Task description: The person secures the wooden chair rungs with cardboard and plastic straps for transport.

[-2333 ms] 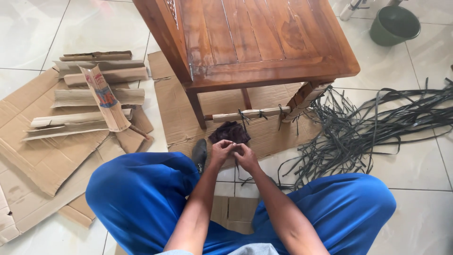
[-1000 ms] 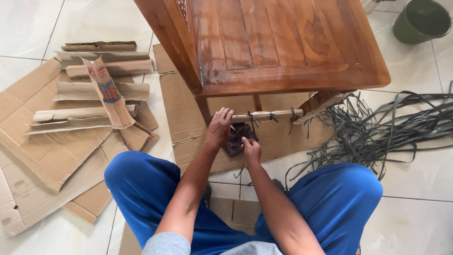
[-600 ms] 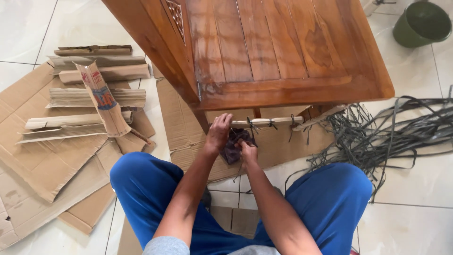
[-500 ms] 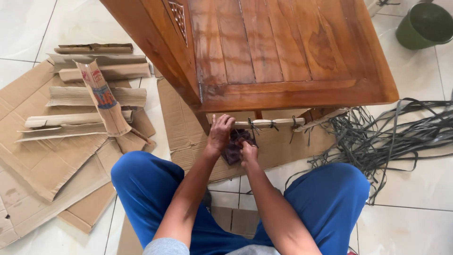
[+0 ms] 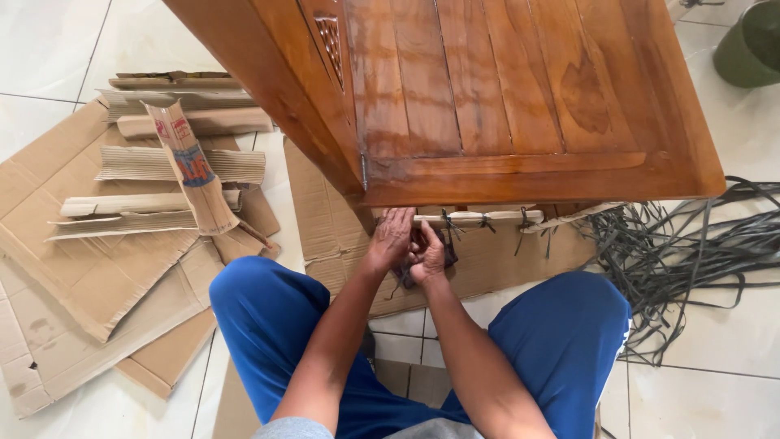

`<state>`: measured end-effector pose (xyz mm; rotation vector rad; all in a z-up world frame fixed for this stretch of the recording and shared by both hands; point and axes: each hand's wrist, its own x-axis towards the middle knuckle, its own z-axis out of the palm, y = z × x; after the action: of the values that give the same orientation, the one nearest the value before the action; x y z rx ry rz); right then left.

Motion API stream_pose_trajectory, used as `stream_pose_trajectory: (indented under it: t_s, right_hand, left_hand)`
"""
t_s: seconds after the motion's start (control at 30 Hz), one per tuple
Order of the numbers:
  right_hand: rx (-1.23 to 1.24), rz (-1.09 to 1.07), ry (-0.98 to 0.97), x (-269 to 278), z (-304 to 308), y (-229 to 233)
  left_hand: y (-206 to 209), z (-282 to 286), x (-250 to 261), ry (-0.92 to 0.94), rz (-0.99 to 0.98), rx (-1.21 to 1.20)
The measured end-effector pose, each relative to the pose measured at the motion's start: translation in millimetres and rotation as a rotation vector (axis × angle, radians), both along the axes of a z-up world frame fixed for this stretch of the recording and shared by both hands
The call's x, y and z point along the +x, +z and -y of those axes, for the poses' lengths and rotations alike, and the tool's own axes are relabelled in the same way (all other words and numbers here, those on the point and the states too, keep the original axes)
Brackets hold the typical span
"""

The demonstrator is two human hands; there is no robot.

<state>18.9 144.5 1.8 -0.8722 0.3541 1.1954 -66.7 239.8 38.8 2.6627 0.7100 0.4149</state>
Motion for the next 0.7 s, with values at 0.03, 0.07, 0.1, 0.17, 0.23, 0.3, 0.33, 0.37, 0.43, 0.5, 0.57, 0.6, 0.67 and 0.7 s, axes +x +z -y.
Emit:
stream_pose_trajectory:
  t_s: [0.03,0.07,0.1,0.17,0.23,0.3,0.33,0.37,0.43,0.5,0.57,0.6,0.67,0.7]
  right_hand:
    - [0.001,-0.001,-0.002,1.1,-1.5,-3.3]
    - [0.087,0.018,0.02,2.4,-2.9,-6.8]
    - [0.17,0.036,0.042,2.8,-1.4,-10.7]
    - [0.086,0.022,0.071,0.7,-2.6,9.0]
    - [0.008,0.011,0.102,1.0,-4.9,15.6]
    - [0.058,0.073,0.121,3.3,-1.8,7.3]
    - [0.056,0.073,0.118,4.4,-0.9,1.8]
    - [0.066,0.08,0.136,6.6,0.2,-3.4]
    - [0.076,0.089,0.15,9.8,1.7,-4.6]
    - [0.023,0.091,0.208,11.8,2.2,3.6]
    - [0.008,0.088,0.216,12.8,3.7,8.1]
    - [-0.007,0.082,0.227,13.0,4.6,10.4]
    - [-0.056,0.126,0.231,8.7,7.0,11.8]
    - [-0.103,0.168,0.235,6.1,8.0,12.5]
  left_hand:
    - [-1.0,-0.8,1.5,-0.002,-0.001,0.001]
    - [-2.3,-1.4,3.0,0.026,0.042,-0.021]
    - [-4.2,0.6,3.8,0.054,0.084,-0.046]
    - [-26.2,-5.6,9.7,0.099,0.098,-0.161]
    - [-47.2,-12.7,14.5,0.145,0.113,-0.271]
    - [-69.7,-14.5,18.8,0.087,0.058,-0.157]
    - [-57.4,-13.3,21.6,0.084,0.058,-0.159]
    - [-44.9,-11.8,25.3,0.203,0.173,-0.245]
    - [-29.0,-9.7,31.1,0.319,0.29,-0.331]
    - [-22.0,-8.4,35.1,0.413,0.351,-0.395]
    - [-27.5,-9.1,37.2,0.445,0.335,-0.431]
    - [-30.2,-9.3,37.9,0.479,0.316,-0.466]
    - [-30.8,-9.4,39.0,0.466,0.324,-0.465]
    - [-30.8,-9.8,39.2,0.454,0.331,-0.461]
